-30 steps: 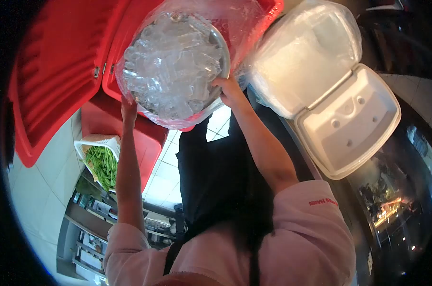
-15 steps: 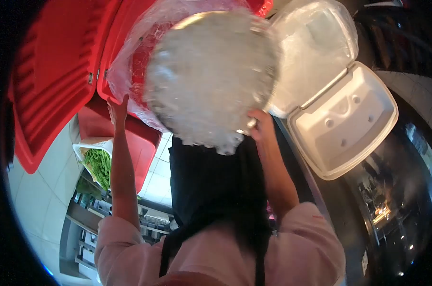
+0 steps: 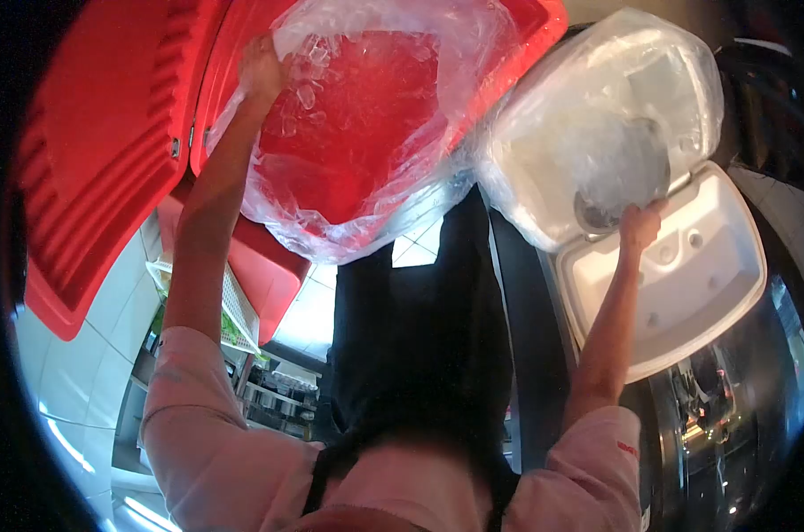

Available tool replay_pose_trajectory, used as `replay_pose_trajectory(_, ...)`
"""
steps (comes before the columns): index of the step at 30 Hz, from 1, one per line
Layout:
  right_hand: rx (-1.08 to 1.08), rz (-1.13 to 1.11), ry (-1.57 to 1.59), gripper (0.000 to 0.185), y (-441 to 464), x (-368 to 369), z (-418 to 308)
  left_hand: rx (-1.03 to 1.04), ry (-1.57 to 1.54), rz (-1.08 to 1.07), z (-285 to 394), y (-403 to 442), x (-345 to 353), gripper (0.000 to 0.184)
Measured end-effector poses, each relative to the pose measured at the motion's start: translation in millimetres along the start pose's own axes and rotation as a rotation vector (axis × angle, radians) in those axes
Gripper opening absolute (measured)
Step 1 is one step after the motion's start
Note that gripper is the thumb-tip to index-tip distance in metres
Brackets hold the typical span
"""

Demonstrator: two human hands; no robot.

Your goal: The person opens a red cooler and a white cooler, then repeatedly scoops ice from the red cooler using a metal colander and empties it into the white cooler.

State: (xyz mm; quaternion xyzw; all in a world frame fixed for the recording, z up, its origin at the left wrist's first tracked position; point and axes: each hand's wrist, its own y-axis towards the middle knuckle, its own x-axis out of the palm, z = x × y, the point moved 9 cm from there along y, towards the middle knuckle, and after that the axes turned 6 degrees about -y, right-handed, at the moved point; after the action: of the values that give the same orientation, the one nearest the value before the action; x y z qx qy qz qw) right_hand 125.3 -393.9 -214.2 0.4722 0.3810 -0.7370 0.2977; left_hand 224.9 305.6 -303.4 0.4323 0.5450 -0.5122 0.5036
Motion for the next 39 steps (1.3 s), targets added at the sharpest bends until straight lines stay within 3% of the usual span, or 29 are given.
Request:
replay_pose_trajectory(2, 0.051, 0.046, -0.043, 0.054, 6.0, -20.4, -35.0, -0.003, 0.169, -0.029, -0.6, 16.6, 46.1, 0.053)
replay_pose_trajectory(5, 0.093, 0.192, -0.079, 0.052, 9.4, -51.3, -35.9, 0.098, 0.339, -0.042, 30.9, 15.4, 52.9, 0.054)
replay_pose_trajectory(7, -0.19, 0.483, -0.103, 0.055, 2.4, -80.6, -19.7, 0.083, 0.412, 0.064, 24.7, 13.0, 66.3, 0.06)
replay_pose_trajectory(9, -0.046, 0.271, 0.147, 0.057, -14.8, -116.6, -7.7, 0.051, 0.49, 0.172, 11.7, 9.9, 79.1, 0.066)
replay_pose_trajectory(11, -0.03, 0.123, 0.944, 0.054, -41.3, -134.9, -18.9, -0.03, 0.299, -0.045, -8.4, 20.8, 91.4, 0.064)
replay_pose_trajectory(14, 0.039, -0.045, 1.148, 0.047, -95.6, -139.4, -89.3, -0.055, 0.024, -0.152, -18.3, 33.1, 84.6, 0.059)
replay_pose_trajectory(15, 0.222, -0.201, 1.106, 0.035, -121.0, -120.3, -122.3, -0.052, -0.059, -0.174, -18.5, 36.0, 83.8, 0.058)
replay_pose_trajectory(16, 0.22, -0.32, 0.951, 0.026, -141.5, -98.6, -159.0, -0.051, -0.139, -0.187, -18.9, 38.0, 81.4, 0.057)
replay_pose_trajectory(19, -0.239, -0.679, 1.161, 0.024, -205.2, -41.1, -312.2, -0.047, -0.403, -0.226, -22.6, 34.6, 77.7, 0.052)
replay_pose_trajectory(20, -0.247, -0.628, 1.162, 0.025, -206.7, 8.5, -335.9, -0.048, -0.501, -0.234, -23.7, 31.4, 73.9, 0.051)
replay_pose_trajectory(21, -0.079, -0.747, 1.38, 0.029, -225.0, 30.6, -360.0, -0.053, -0.601, -0.247, -25.3, 27.6, 70.6, 0.049)
replay_pose_trajectory(22, 0.152, -1.066, 1.295, 0.035, -242.2, 93.6, -363.1, -0.06, -0.695, -0.253, -31.9, 25.9, 79.1, 0.048)
replay_pose_trajectory(25, 0.503, -1.406, 1.274, 0.042, -273.4, 122.6, -375.7, -0.094, -0.98, -0.284, -39.6, 23.6, 77.7, 0.044)
replay_pose_trajectory(30, 0.597, -1.185, 1.428, 0.047, -240.1, 163.8, -402.9, -0.162, -1.432, -0.38, -36.2, 27.5, 65.2, 0.037)
replay_pose_trajectory(33, 0.56, -1.0, 1.528, 0.049, -214.7, 138.0, -401.8, -0.16, -1.601, -0.378, -12.4, 9.8, 46.2, 0.033)
replay_pose_trajectory(34, 0.527, -0.918, 1.551, 0.049, -203.2, 118.9, -402.2, -0.134, -1.548, -0.336, -0.7, -3.5, 35.1, 0.032)
replay_pose_trajectory(36, 0.362, -0.859, 1.503, 0.05, -196.6, 85.1, -401.4, -0.038, -1.037, -0.214, 30.1, -46.4, -33.1, 0.024)
replay_pose_trajectory(38, 0.213, -0.829, 1.402, 0.05, -187.2, 96.3, -413.5, 0.128, -1.002, -0.143, 34.5, -71.5, -45.9, 0.027)
replay_pose_trajectory(39, 0.269, -0.724, 1.214, 0.053, -182.5, 101.3, -409.6, 0.23, -0.946, -0.151, 35.8, -79.0, -58.6, 0.027)
